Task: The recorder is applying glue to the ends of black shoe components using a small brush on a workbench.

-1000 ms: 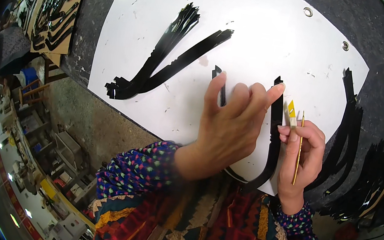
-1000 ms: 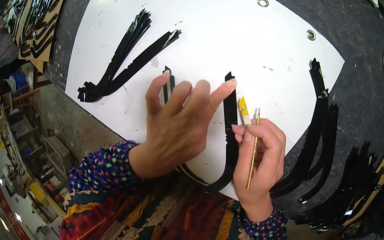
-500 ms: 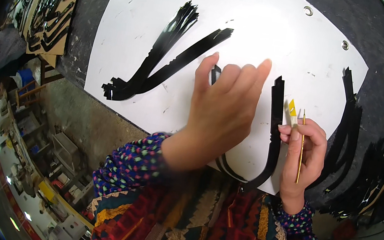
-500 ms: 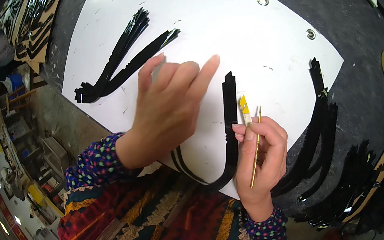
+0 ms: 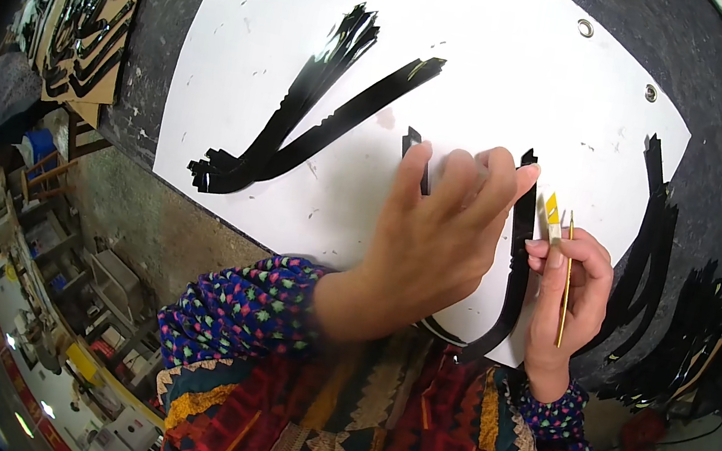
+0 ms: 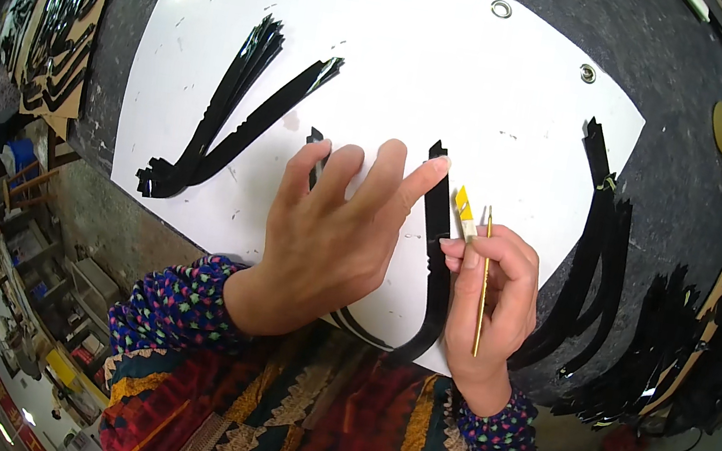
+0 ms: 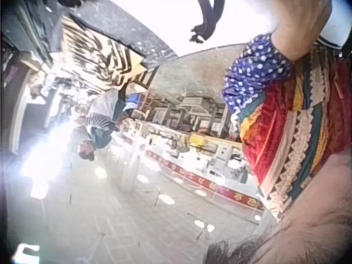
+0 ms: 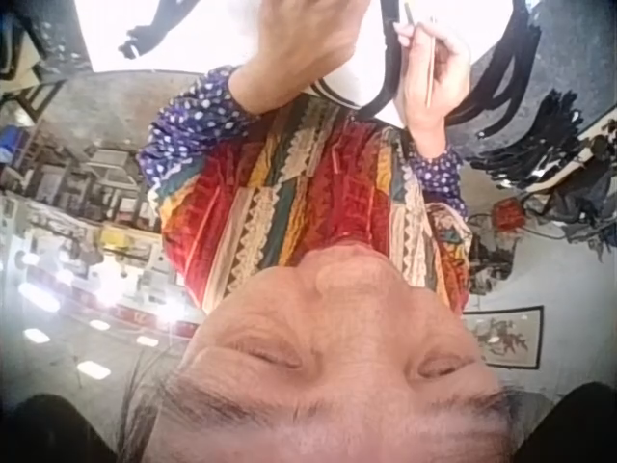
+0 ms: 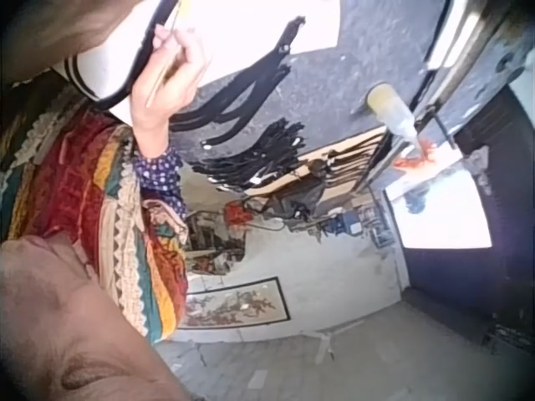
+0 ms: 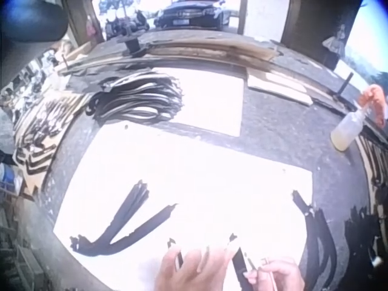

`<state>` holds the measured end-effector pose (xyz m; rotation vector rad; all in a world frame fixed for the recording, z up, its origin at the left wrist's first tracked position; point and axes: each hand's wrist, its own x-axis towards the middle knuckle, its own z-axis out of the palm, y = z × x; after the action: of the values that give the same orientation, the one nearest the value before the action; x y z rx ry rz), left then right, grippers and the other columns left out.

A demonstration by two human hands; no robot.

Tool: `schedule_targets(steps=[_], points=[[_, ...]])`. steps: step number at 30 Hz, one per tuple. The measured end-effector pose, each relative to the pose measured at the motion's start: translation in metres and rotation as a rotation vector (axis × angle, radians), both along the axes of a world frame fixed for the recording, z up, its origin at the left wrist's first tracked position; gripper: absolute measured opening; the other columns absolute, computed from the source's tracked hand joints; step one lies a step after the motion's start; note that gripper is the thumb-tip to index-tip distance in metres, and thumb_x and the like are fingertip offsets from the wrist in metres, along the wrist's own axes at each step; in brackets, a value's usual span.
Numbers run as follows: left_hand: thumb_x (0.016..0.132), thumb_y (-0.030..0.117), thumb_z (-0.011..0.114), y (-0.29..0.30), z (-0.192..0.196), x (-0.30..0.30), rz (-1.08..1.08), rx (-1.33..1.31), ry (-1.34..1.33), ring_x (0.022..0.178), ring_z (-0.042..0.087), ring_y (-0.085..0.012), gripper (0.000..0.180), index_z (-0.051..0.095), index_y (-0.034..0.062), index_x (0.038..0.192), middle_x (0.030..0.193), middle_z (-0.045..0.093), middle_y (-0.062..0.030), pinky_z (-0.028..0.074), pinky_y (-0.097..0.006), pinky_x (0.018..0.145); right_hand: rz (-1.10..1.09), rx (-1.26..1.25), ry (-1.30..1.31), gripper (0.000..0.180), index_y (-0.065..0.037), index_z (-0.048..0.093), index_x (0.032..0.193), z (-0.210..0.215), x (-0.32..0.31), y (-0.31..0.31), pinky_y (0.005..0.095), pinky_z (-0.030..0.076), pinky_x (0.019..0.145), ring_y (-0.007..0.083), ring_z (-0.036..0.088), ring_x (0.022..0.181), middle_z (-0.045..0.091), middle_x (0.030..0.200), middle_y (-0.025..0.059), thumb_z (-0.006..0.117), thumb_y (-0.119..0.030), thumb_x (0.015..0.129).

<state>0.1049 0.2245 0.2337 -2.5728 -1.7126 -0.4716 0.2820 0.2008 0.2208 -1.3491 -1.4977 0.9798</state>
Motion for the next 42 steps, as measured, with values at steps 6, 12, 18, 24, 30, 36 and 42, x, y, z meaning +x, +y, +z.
schedule_targets(steps=[6,12,18,24,30,36,42], points=[[0.077,0.008,0.063,0.003,-0.003,0.002,0.063,0.008,0.025,0.095,0.050,-0.0218,0.057,0.062,0.0089,0.135,0.120,0.053,-0.0057,0.040,-0.042,0.095,0.001,-0.005,0.009,0.015,0.006,0.055,0.114,0.001,-0.001,0.000,0.0248,0.057,0.074,0.0166,0.070,0.087,0.058,0.114,0.0177,0.052,0.007,0.099],[0.074,0.010,0.062,0.008,-0.010,-0.002,0.070,-0.020,-0.030,0.093,0.049,-0.0212,0.064,0.058,0.0091,0.138,0.118,0.051,-0.0048,0.039,-0.042,0.096,-0.020,-0.060,0.031,0.015,0.007,0.057,0.114,0.009,-0.004,0.006,0.0246,0.058,0.072,0.0167,0.070,0.085,0.058,0.114,0.0171,0.053,0.008,0.099],[0.073,0.012,0.066,0.018,-0.010,-0.014,0.045,-0.044,-0.130,0.093,0.050,-0.0211,0.065,0.057,0.0063,0.137,0.120,0.052,-0.0050,0.038,-0.041,0.097,-0.012,-0.065,0.020,0.015,0.007,0.060,0.113,0.030,-0.020,0.021,0.0242,0.057,0.068,0.0151,0.068,0.079,0.057,0.114,0.0166,0.054,0.007,0.099],[0.078,0.007,0.067,0.013,-0.005,-0.030,-0.076,-0.044,-0.197,0.097,0.054,-0.0227,0.053,0.059,0.0031,0.130,0.117,0.055,-0.0080,0.042,-0.043,0.096,0.002,-0.033,0.019,0.017,0.006,0.059,0.114,0.015,-0.032,0.016,0.0226,0.054,0.061,0.0117,0.064,0.072,0.054,0.116,0.0163,0.052,0.009,0.099],[0.083,0.005,0.062,0.012,-0.001,-0.037,-0.312,-0.164,-0.299,0.101,0.057,-0.0224,0.041,0.062,0.0032,0.124,0.120,0.057,-0.0087,0.042,-0.042,0.100,-0.041,-0.046,0.051,0.014,0.005,0.058,0.109,0.006,-0.031,0.016,0.0225,0.051,0.055,0.0115,0.062,0.067,0.053,0.114,0.0157,0.051,0.010,0.098],[0.087,0.011,0.060,0.019,-0.005,-0.035,-0.274,-0.186,-0.191,0.098,0.051,-0.0186,0.049,0.061,0.0132,0.136,0.114,0.051,-0.0036,0.039,-0.037,0.097,-0.060,-0.067,0.018,0.013,0.005,0.058,0.108,0.009,-0.035,0.017,0.0222,0.049,0.053,0.0108,0.061,0.064,0.054,0.112,0.0153,0.051,0.009,0.098],[0.094,0.016,0.061,0.020,-0.007,-0.035,-0.232,-0.222,-0.175,0.096,0.047,-0.0168,0.046,0.060,0.0175,0.140,0.109,0.048,0.0001,0.036,-0.035,0.092,-0.076,-0.103,0.002,0.015,0.004,0.058,0.108,0.012,-0.036,0.018,0.0225,0.049,0.054,0.0099,0.060,0.063,0.056,0.111,0.0149,0.052,0.010,0.096]])
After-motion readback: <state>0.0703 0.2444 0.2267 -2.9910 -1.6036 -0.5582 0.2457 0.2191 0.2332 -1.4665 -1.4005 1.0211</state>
